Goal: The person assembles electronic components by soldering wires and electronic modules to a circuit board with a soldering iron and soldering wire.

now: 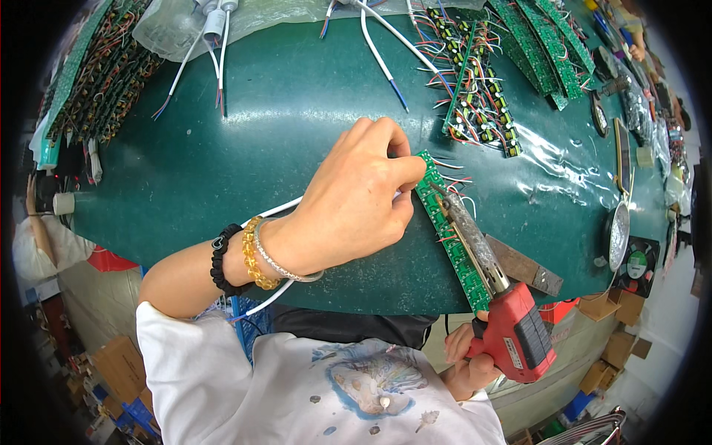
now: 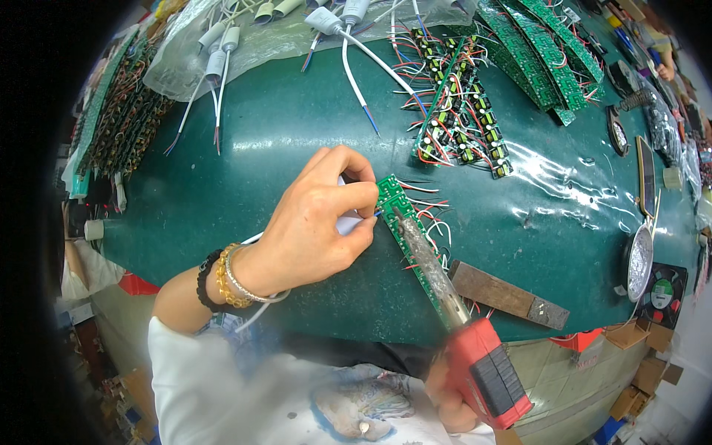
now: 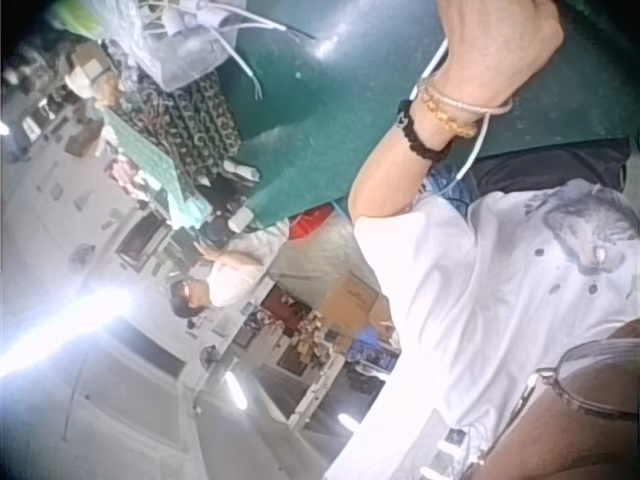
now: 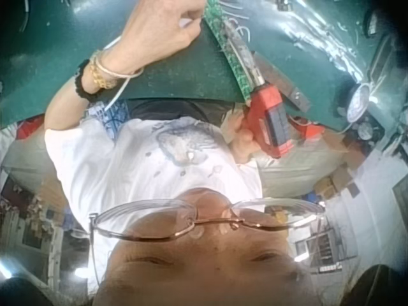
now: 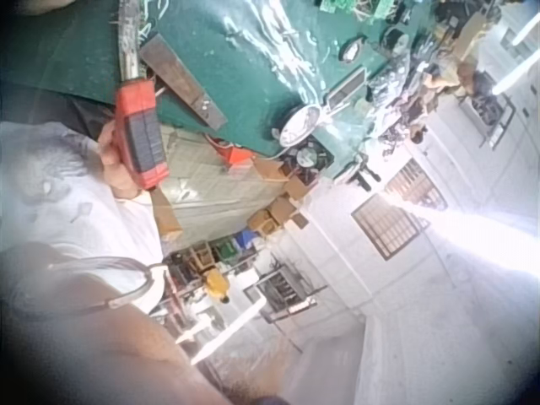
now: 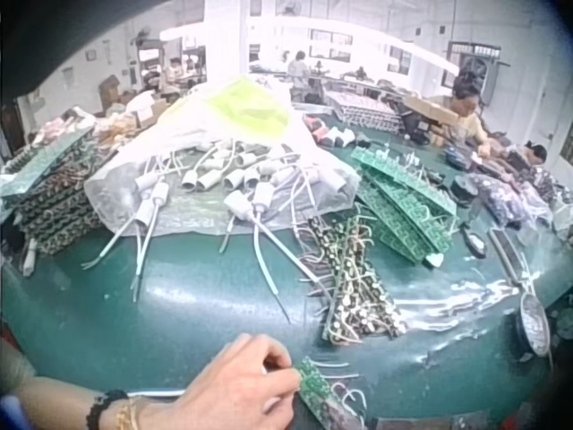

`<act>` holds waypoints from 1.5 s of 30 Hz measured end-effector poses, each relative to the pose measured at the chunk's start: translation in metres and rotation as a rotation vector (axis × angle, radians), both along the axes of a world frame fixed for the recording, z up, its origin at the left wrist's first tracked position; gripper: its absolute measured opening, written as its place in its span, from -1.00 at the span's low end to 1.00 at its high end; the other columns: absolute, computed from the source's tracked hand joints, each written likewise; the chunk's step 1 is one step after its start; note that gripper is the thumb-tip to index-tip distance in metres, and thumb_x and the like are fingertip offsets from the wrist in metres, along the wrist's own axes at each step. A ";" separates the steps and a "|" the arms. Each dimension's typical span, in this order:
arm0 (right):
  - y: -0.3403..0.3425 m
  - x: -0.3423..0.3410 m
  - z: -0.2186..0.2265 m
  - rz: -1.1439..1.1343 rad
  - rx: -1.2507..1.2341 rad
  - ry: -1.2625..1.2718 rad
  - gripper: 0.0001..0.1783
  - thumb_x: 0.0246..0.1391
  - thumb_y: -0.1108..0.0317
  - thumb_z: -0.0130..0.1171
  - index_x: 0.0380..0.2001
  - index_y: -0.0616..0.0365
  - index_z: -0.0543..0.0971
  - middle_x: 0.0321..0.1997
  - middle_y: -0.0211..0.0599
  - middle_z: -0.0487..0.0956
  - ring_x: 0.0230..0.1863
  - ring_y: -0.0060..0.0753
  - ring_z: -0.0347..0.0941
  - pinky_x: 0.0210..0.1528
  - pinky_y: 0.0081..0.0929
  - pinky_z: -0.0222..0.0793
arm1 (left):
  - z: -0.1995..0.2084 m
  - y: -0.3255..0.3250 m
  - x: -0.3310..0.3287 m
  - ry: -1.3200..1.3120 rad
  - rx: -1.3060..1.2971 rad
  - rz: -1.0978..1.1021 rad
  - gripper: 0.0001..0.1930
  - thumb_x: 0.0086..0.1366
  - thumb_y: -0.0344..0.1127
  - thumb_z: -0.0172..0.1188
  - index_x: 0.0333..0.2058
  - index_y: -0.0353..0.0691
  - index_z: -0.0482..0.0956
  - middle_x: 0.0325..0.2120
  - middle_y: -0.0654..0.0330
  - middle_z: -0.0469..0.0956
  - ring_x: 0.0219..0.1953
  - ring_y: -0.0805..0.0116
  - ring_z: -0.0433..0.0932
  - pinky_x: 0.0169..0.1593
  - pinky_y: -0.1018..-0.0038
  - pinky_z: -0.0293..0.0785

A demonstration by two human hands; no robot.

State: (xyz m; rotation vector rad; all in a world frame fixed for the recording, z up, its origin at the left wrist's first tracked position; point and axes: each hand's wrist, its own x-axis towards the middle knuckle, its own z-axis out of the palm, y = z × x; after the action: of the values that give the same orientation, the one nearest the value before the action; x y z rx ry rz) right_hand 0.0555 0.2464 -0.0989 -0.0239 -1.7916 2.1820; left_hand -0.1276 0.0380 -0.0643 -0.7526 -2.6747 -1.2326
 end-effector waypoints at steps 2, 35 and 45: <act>0.002 0.002 0.002 -0.002 0.016 -0.071 -0.11 -0.06 -0.23 0.18 -0.02 0.49 0.32 -0.85 -0.40 0.30 -0.86 -0.53 0.22 -0.79 -0.61 0.11 | -0.002 0.000 0.000 0.008 -0.008 0.001 -0.89 -0.11 -0.57 0.19 -0.60 -0.30 0.42 -0.34 0.10 0.41 -0.29 0.14 0.39 -0.22 0.34 0.36; 0.007 0.026 0.000 -0.165 -0.072 -0.052 -0.10 0.06 -0.28 -0.01 0.05 0.45 0.20 -0.84 -0.41 0.22 -0.87 -0.51 0.15 -0.76 -0.57 0.16 | -0.003 -0.037 -0.125 0.455 -0.670 -0.116 -0.67 -0.08 -0.57 0.05 -0.23 -0.28 0.39 -0.32 0.06 0.42 -0.30 0.07 0.45 -0.28 0.26 0.42; 0.007 0.020 0.004 -0.133 -0.073 -0.009 -0.16 0.13 -0.21 -0.02 0.07 0.45 0.20 -0.81 -0.39 0.24 -0.85 -0.51 0.17 -0.76 -0.54 0.19 | 0.009 -0.146 -0.097 0.369 -0.499 -0.003 -0.96 -0.03 -0.46 0.07 -0.54 -0.25 0.47 -0.53 0.09 0.44 -0.38 0.09 0.46 -0.25 0.28 0.41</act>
State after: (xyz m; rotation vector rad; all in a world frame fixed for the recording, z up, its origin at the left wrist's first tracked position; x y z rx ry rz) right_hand 0.0755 0.2530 -0.0950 -0.1644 -1.6641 2.1552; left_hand -0.2248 -0.1076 -0.0552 -0.9287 -2.6672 -0.3596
